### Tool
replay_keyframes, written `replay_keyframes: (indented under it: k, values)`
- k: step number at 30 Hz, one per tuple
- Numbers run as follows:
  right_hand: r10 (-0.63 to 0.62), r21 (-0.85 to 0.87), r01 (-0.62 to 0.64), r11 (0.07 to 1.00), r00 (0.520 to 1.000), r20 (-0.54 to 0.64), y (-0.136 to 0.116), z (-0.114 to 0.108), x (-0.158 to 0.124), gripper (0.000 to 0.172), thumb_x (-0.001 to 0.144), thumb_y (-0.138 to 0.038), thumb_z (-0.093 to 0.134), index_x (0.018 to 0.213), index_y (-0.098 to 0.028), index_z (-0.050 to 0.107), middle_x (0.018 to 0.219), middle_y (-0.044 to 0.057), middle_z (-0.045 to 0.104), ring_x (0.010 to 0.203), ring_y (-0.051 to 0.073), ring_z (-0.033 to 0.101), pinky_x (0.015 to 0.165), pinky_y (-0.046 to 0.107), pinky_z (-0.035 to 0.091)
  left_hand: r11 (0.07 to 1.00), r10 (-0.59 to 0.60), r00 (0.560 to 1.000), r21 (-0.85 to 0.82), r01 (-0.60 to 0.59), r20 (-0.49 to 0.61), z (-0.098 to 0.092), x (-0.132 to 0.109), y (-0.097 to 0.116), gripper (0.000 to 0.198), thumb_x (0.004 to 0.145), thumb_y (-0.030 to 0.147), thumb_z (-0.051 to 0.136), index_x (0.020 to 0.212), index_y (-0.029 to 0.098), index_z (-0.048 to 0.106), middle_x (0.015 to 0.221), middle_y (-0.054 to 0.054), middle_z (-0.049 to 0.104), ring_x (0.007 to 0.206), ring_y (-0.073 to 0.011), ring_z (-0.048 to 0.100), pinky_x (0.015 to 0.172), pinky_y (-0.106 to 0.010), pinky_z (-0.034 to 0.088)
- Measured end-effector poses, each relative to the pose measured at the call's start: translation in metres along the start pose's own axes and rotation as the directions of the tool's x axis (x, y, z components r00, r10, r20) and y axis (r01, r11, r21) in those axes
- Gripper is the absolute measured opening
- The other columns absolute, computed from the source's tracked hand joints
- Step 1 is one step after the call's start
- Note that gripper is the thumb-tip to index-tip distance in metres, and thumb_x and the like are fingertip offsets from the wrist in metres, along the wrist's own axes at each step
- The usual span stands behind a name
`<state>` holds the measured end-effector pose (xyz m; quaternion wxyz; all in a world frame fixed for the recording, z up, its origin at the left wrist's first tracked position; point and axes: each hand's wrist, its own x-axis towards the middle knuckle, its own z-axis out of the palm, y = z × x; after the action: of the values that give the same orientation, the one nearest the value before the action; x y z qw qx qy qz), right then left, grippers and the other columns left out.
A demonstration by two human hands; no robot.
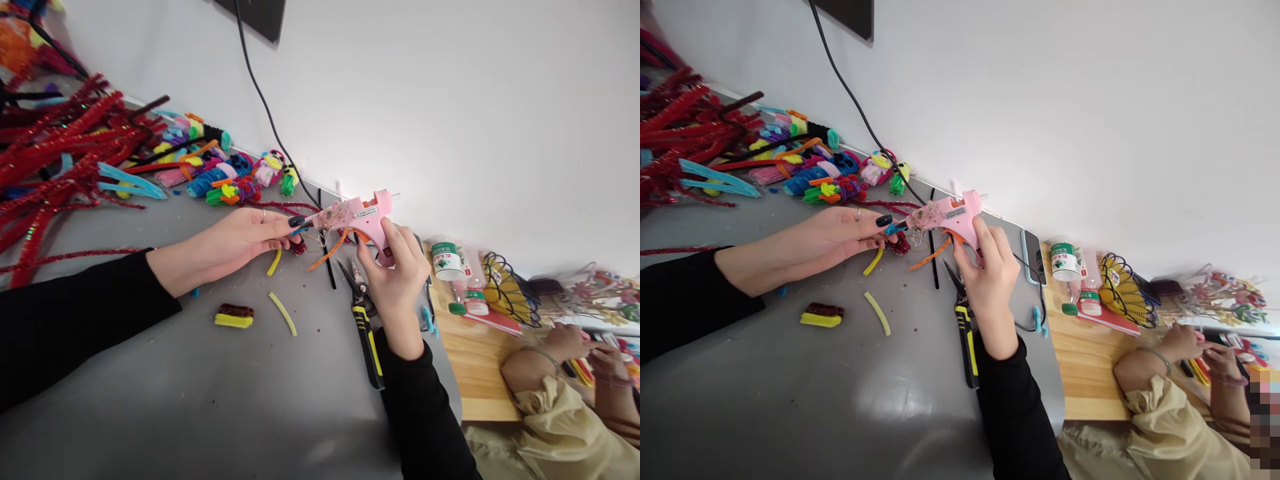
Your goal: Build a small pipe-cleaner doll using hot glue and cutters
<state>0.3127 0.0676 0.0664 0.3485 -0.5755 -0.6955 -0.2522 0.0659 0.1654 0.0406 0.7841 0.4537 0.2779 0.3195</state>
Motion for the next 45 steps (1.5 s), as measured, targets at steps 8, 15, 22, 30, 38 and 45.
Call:
replay_keyframes:
  k: [8,15,22,30,38,45]
  values:
    - [0.015,-0.037,-0.014,0.999,1.0,0.003,0.001,-0.002,0.0,0.028,0.097,-0.024,0.064,0.123,-0.022,0.072,0.076,-0.003,0.057,0.058,0.013,0.046,0.057,0.029,0.044,1.0,-0.006,1.0,-0.001,0.006,0.005,0.001,0.0,0.0,0.043,0.065,0.049,0.101,0.071,0.016,0.075,0.083,-0.006,0.074,0.088,-0.0211,0.068,0.091,-0.037,0.049]
    - [0.024,-0.028,-0.024,0.999,1.0,-0.019,0.005,-0.002,0.001,0.026,0.097,-0.025,0.064,0.121,-0.022,0.073,0.075,-0.003,0.053,0.059,0.014,0.044,0.056,0.03,0.043,1.0,-0.019,1.0,-0.02,0.018,-0.009,0.0,0.0,0.0,0.038,0.067,0.043,0.1,0.075,0.015,0.077,0.086,-0.008,0.076,0.088,-0.0214,0.068,0.094,-0.039,0.05]
    - [0.04,-0.041,-0.04,0.998,0.999,-0.013,0.007,-0.001,0.0,0.026,0.097,-0.027,0.064,0.121,-0.022,0.073,0.075,-0.003,0.053,0.059,0.014,0.044,0.056,0.03,0.043,1.0,-0.01,1.0,-0.023,0.01,-0.011,-0.002,0.002,-0.002,0.034,0.07,0.043,0.098,0.079,0.015,0.08,0.088,-0.009,0.077,0.09,-0.0225,0.069,0.095,-0.04,0.051]
    - [0.008,-0.009,-0.008,1.0,0.999,-0.051,0.006,-0.001,0.001,0.026,0.096,-0.022,0.065,0.121,-0.022,0.073,0.078,-0.003,0.057,0.059,0.012,0.045,0.057,0.029,0.042,1.0,-0.012,1.0,-0.019,0.012,-0.019,-0.002,0.001,-0.002,0.034,0.07,0.043,0.097,0.077,0.015,0.078,0.088,-0.008,0.075,0.089,-0.0214,0.067,0.093,-0.039,0.051]
    - [0.324,-0.174,-0.31,0.935,0.944,0.059,0.026,0.009,-0.004,0.035,0.089,-0.039,0.069,0.113,-0.015,0.077,0.078,0.005,0.067,0.074,0.023,0.058,0.072,0.036,0.048,0.994,0.072,0.996,0.089,-0.067,-0.047,0.001,-0.001,0.001,0.043,0.065,0.04,0.099,0.098,0.018,0.081,0.098,-0.008,0.076,0.092,-0.0225,0.069,0.086,-0.036,0.054]
    - [0.578,-0.36,-0.479,0.801,0.777,0.251,0.047,0.017,-0.019,0.038,0.091,-0.049,0.068,0.106,-0.015,0.072,0.094,0.015,0.073,0.086,0.03,0.062,0.081,0.041,0.049,0.787,0.279,0.959,0.562,-0.254,0.043,0.01,-0.013,0.01,0.05,0.067,0.047,0.09,0.109,0.023,0.077,0.105,-0.006,0.075,0.079,-0.0214,0.065,0.074,-0.035,0.054]
